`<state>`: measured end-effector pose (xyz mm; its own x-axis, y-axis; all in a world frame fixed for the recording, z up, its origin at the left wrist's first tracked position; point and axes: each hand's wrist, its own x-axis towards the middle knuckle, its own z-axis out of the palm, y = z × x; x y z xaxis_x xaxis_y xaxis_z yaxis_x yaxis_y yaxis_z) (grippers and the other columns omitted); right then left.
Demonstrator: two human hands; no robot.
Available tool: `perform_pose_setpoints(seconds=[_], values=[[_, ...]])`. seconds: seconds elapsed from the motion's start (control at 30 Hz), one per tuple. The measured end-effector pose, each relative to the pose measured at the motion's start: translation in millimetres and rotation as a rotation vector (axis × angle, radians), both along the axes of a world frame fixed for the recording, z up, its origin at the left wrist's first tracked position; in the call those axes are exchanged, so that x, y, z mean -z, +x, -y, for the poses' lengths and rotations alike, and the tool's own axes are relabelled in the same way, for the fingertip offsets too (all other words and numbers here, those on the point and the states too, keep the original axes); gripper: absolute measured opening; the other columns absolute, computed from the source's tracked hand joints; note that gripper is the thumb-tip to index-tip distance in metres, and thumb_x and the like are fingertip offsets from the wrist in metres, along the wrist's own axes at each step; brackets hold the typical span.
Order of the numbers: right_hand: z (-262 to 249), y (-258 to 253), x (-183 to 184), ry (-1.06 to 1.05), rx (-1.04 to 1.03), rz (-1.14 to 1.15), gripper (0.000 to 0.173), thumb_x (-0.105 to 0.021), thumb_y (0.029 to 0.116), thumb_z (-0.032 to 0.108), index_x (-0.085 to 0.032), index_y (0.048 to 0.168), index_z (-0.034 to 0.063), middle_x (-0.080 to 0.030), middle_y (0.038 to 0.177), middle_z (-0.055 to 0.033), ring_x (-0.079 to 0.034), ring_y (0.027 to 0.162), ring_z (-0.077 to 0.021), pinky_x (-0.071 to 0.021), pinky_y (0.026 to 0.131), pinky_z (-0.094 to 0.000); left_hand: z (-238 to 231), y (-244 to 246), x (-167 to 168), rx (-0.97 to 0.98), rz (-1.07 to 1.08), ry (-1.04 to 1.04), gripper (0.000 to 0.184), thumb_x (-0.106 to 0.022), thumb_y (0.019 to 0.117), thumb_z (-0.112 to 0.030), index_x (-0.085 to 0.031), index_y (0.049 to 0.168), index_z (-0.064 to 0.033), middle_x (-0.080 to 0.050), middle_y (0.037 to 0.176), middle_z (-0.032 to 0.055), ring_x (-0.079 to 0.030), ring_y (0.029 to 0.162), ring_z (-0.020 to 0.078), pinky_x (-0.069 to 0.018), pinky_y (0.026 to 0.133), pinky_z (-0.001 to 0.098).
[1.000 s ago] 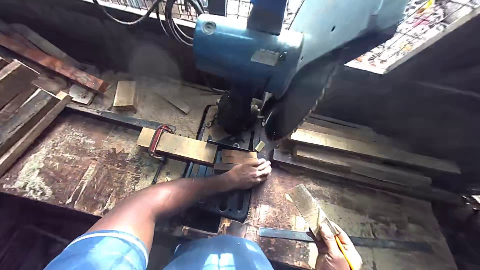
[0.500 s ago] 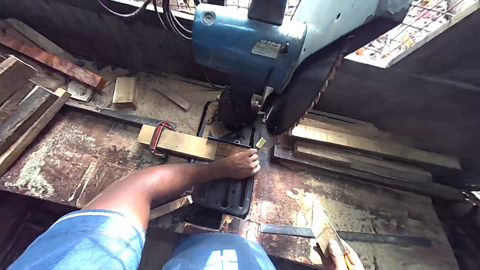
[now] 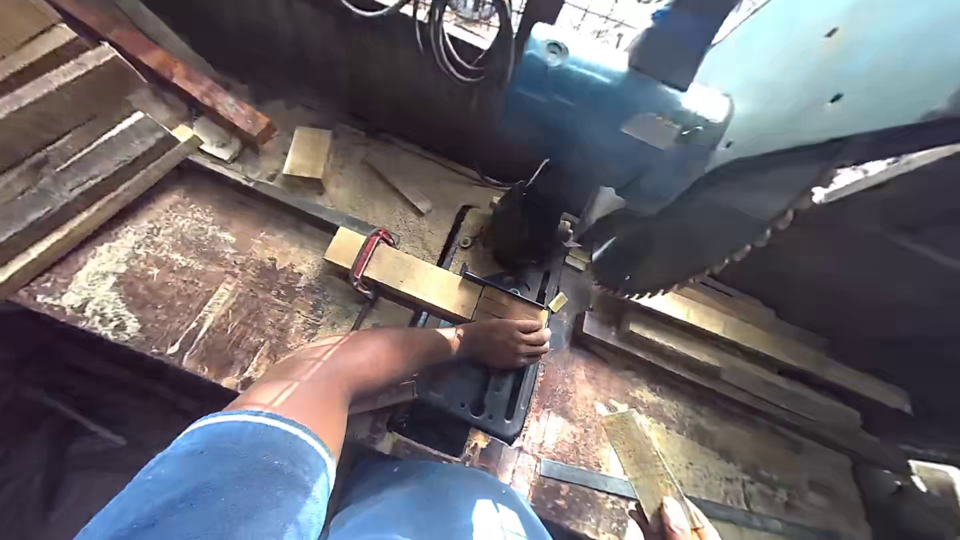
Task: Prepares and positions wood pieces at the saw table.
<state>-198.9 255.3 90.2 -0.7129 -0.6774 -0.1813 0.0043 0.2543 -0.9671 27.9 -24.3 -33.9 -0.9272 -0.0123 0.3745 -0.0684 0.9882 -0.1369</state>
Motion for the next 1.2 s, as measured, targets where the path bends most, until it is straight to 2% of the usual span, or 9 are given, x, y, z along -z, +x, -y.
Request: perform_pose_setpoints(seconds=[0.17, 0.4, 0.53, 0.67, 0.77, 0.87, 1.0, 1.1, 1.2], values=[[30, 19, -16, -0.044, -0.052, -0.044, 0.028, -0.054, 0.1018, 0.008, -0.053, 0.126, -0.0047, -0.07, 0.091, -0.0028, -0.072, 0.074, -0.0125, -0.0645, 0.07, -0.0316, 5, 5, 4, 0.014, -0.065, 0.112, 0.029, -0.046, 0.1012, 0.0, -0.071, 0.115, -0.0047, -0.065, 0.135, 0.0107, -0.053, 0.137, 0.0288, -0.0391, 0.116, 0.0457], [8, 29, -20, -0.031, 0.015, -0.095, 0.025, -0.053, 0.1011, 0.007, -0.056, 0.124, -0.0024, -0.071, 0.091, -0.001, -0.072, 0.076, -0.0122, -0.0645, 0.071, -0.0324, -5, 3, -7, -0.129, 0.074, 0.248, 0.036, -0.047, 0.1008, 0.001, -0.066, 0.131, -0.0066, -0.057, 0.149, 0.0066, -0.045, 0.144, 0.0256, -0.0324, 0.119, 0.0471], [-20, 35, -8, 0.013, 0.104, -0.058, 0.025, -0.054, 0.1011, 0.006, -0.056, 0.124, -0.0029, -0.07, 0.091, -0.0021, -0.072, 0.076, -0.0119, -0.0645, 0.072, -0.0325, -18, -13, -16, -0.244, 0.102, 0.178, 0.033, -0.045, 0.1016, 0.002, -0.068, 0.124, -0.0024, -0.063, 0.138, 0.0066, -0.054, 0.129, 0.0233, -0.0388, 0.109, 0.0389], [-32, 39, -4, -0.005, 0.099, -0.054, 0.026, -0.055, 0.0998, 0.007, -0.058, 0.124, -0.0025, -0.071, 0.093, -0.0021, -0.072, 0.079, -0.0122, -0.0641, 0.075, -0.0337, -18, -25, -23, -0.282, 0.16, 0.201, 0.031, -0.047, 0.1005, 0.001, -0.073, 0.116, -0.0048, -0.064, 0.136, 0.003, -0.053, 0.13, 0.0221, -0.032, 0.119, 0.0393], [-33, 42, 4, -0.012, 0.097, -0.059, 0.026, -0.057, 0.0984, 0.007, -0.059, 0.123, -0.0026, -0.071, 0.093, -0.0031, -0.072, 0.079, -0.0127, -0.0644, 0.073, -0.0346, -13, -16, -33, -0.209, 0.116, 0.386, 0.035, -0.048, 0.1008, -0.003, -0.069, 0.127, -0.012, -0.061, 0.14, 0.0053, -0.049, 0.138, 0.0264, -0.0249, 0.125, 0.049], [-30, 45, 8, 0.009, 0.108, -0.04, 0.028, -0.06, 0.098, 0.007, -0.06, 0.124, -0.0036, -0.072, 0.095, -0.006, -0.072, 0.08, -0.014, -0.0646, 0.072, -0.0344, -17, -10, -43, -0.357, 0.055, 0.439, 0.04, -0.048, 0.1025, -0.011, -0.061, 0.139, -0.0159, -0.055, 0.15, 0.0053, -0.044, 0.144, 0.0254, -0.0293, 0.123, 0.048], [-17, 44, 17, 0.027, 0.065, -0.003, 0.031, -0.064, 0.0965, 0.01, -0.062, 0.124, -0.0043, -0.072, 0.097, -0.0107, -0.073, 0.081, -0.0189, -0.0646, 0.073, -0.037, -16, -15, -44, -0.566, 0.082, 0.494, 0.04, -0.056, 0.103, -0.035, -0.063, 0.138, -0.0159, -0.056, 0.146, 0.0076, -0.045, 0.142, 0.0271, -0.0306, 0.122, 0.0496], [-3, 41, 33, 0.053, -0.048, -0.042, 0.038, -0.069, 0.0929, 0.014, -0.065, 0.125, -0.0049, -0.073, 0.105, -0.0155, -0.073, 0.09, -0.0235, -0.0645, 0.078, -0.0404, -8, -16, -45, -0.544, 0.104, 0.455, 0.044, -0.063, 0.0971, -0.044, -0.066, 0.131, -0.0173, -0.06, 0.139, 0.0061, -0.052, 0.134, 0.0269, -0.0377, 0.115, 0.0489], [12, 43, 49, 0.042, -0.203, -0.155, 0.035, -0.072, 0.0911, 0.018, -0.068, 0.12, -0.002, -0.074, 0.1, -0.0103, -0.073, 0.09, -0.0182, -0.0634, 0.08, -0.0347, 15, -11, -47, -0.433, 0.118, 0.463, 0.045, -0.056, 0.0983, -0.055, -0.07, 0.125, -0.021, -0.063, 0.133, 0.005, -0.055, 0.127, 0.028, -0.047, 0.102, 0.0488]])
